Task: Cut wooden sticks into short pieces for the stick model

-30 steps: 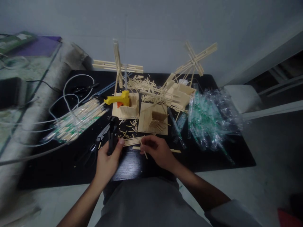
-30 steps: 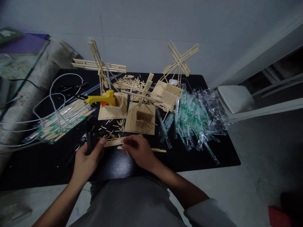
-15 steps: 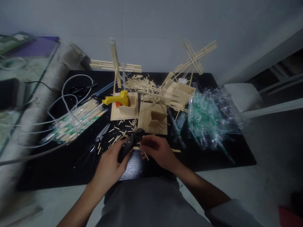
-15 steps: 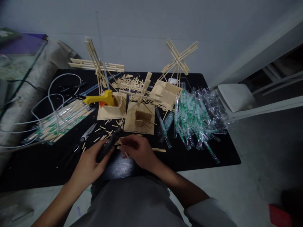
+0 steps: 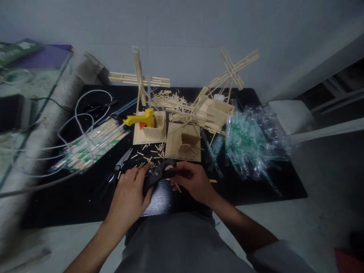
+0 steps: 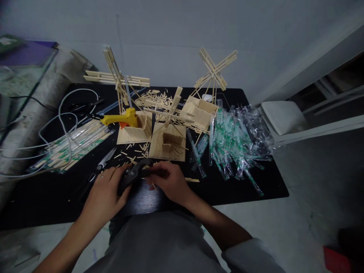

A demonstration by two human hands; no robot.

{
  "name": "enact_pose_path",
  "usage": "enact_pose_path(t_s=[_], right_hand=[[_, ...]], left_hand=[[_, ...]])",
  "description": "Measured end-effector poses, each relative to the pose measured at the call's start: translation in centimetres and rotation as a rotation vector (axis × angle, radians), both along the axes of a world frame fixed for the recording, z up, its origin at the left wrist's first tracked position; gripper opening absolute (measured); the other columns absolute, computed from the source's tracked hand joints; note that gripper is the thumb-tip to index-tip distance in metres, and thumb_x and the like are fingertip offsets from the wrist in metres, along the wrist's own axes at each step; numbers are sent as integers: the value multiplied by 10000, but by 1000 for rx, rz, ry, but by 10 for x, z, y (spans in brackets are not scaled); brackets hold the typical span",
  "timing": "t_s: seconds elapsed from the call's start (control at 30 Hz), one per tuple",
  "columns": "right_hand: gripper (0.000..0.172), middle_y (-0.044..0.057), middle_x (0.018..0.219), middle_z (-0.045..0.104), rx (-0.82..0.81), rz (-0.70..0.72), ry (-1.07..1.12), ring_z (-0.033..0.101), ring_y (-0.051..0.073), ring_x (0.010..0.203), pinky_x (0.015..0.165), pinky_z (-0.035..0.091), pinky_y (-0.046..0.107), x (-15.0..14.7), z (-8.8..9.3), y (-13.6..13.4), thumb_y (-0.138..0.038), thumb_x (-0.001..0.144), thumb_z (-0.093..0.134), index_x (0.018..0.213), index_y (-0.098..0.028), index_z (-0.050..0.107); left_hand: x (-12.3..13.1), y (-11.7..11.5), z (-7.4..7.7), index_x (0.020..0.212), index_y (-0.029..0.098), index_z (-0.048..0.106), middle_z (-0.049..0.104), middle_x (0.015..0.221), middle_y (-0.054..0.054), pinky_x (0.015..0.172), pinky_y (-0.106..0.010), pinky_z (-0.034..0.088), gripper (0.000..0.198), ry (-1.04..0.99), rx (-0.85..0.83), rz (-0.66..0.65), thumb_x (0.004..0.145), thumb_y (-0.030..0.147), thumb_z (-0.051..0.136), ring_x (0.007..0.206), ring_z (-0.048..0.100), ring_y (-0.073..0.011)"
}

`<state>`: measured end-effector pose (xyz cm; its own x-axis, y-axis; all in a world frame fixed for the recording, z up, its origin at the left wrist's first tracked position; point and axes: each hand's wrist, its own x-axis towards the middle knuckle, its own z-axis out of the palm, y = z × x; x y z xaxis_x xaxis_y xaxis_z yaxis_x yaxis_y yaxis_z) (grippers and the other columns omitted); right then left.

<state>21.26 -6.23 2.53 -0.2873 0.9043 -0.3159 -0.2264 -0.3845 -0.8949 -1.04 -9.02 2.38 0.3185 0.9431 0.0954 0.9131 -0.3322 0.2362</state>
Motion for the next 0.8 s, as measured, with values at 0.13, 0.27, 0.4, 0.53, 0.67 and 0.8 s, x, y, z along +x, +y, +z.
enact_pose_path(t_s=[0.13, 0.27, 0.4, 0.53, 0.67, 0.8], right_hand=[[292, -26, 661, 690, -15, 27, 1, 631, 132, 548, 562, 592, 280, 2, -2, 1, -398, 718, 892, 829, -193, 716], [319, -34, 643, 673, -26, 79, 18, 613, 117, 528, 533, 575, 257, 3, 2, 5, -401, 702, 904, 782, -184, 685], [320, -28, 640, 674, -13, 121, 18, 612, 114, 518, 504, 553, 243, 5, 3, 6, -414, 713, 898, 772, -179, 689], [283, -15, 656, 682, -11, 174, 12, 622, 115, 527, 509, 543, 243, 8, 0, 1, -387, 744, 884, 831, -166, 731], [280, -23, 720, 684, 48, 69, -36, 640, 120, 568, 539, 551, 245, 17, 0, 3, -382, 783, 853, 968, -198, 751], [250, -17, 755, 701, 164, -28, -191, 656, 133, 609, 614, 566, 272, 34, -4, 16, -380, 815, 812, 997, -214, 764]], left_hand=[[0, 1, -1, 1314, 112, 543, 619, 1038, -152, 826, -462, 499, 444, 63, 18, 21, 882, 210, 574, 949, 598, -350], [1, 0, -4, 1248, 119, 576, 621, 989, -135, 821, -446, 504, 399, 72, 16, 36, 854, 185, 577, 918, 609, -338], [0, 1, -6, 1172, 135, 605, 656, 983, -135, 815, -434, 511, 326, 27, -22, 86, 856, 188, 548, 921, 644, -339], [-11, 9, -2, 1142, 141, 623, 703, 995, -150, 782, -420, 519, 298, -43, -46, 302, 900, 287, 529, 893, 681, -343], [-20, 10, 1, 1063, 188, 673, 733, 884, -70, 721, -337, 512, 316, -332, -170, 386, 934, 453, 559, 782, 694, -268], [-9, 0, -5, 982, 184, 736, 767, 943, -67, 770, -313, 524, 430, -715, -406, 344, 909, 590, 618, 863, 693, -251]])
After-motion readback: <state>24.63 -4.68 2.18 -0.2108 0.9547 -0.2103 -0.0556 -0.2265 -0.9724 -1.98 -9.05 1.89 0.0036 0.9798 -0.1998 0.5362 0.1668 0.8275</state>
